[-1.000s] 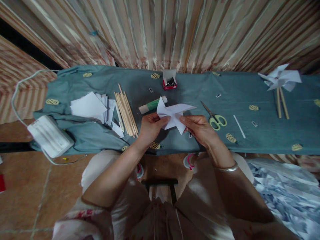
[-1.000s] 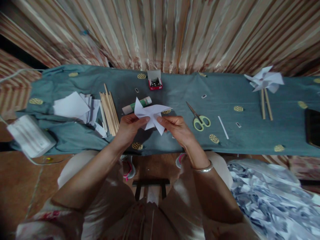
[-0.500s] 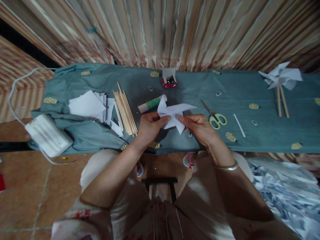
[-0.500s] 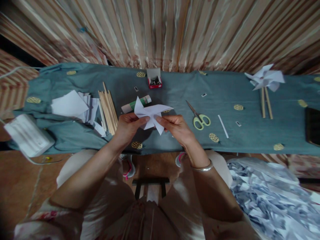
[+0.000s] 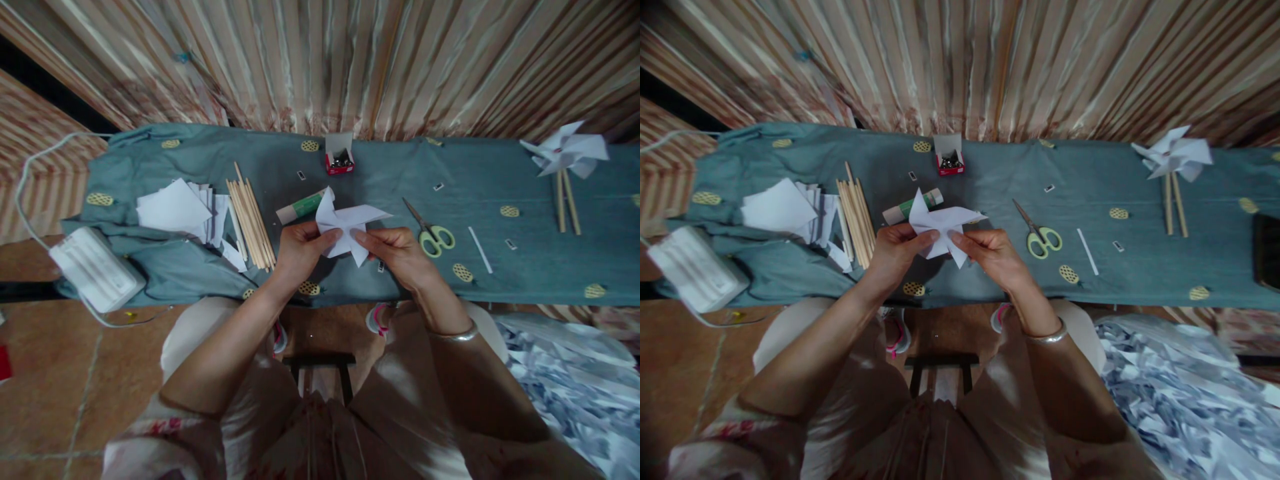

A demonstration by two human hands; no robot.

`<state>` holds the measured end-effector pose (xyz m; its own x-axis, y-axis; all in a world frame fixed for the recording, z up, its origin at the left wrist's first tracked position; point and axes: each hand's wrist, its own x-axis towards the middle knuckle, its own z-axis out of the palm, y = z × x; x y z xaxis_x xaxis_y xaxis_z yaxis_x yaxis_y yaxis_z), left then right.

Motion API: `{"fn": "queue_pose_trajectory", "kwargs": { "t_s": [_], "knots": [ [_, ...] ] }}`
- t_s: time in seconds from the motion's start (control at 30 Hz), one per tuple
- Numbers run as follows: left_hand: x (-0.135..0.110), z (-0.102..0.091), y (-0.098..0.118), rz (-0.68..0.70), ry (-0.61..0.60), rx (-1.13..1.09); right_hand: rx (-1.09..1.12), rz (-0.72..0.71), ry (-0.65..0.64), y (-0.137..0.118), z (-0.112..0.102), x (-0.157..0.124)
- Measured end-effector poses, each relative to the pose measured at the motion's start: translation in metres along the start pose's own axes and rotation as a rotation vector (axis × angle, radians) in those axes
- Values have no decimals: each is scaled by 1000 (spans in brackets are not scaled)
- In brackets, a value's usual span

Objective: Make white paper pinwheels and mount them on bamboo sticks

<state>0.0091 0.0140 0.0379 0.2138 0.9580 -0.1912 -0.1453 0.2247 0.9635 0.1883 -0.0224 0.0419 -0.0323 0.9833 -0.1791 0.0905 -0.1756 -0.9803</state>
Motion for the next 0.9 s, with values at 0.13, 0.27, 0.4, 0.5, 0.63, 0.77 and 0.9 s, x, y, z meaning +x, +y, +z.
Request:
{"fn": "queue_pose_trajectory", "kwargs": {
  "t_s": [0.13,0.27,0.4,0.5,0.63,0.77,0.9],
  "knots": [
    [0,0,0,-12,-2,-25,-9,3,-19,-1,0,-1],
    [1,0,-1,-22,1,-30,-21,1,-19,-1,-1,-1],
    [1,1,0,-32,5,-33,-20,3,-15,-2,0,-1],
    [1,1,1,-41,12,-55,-3,7,-1,-4,1,-1],
    [2,1,1,-52,29,-103,116,32,66,-6,2,1],
    [1,3,1,-75,24,-128,239,71,88,-8,4,3],
    [-1,4,4,-92,16,-140,318,109,79,-8,6,3]
  ]
}}
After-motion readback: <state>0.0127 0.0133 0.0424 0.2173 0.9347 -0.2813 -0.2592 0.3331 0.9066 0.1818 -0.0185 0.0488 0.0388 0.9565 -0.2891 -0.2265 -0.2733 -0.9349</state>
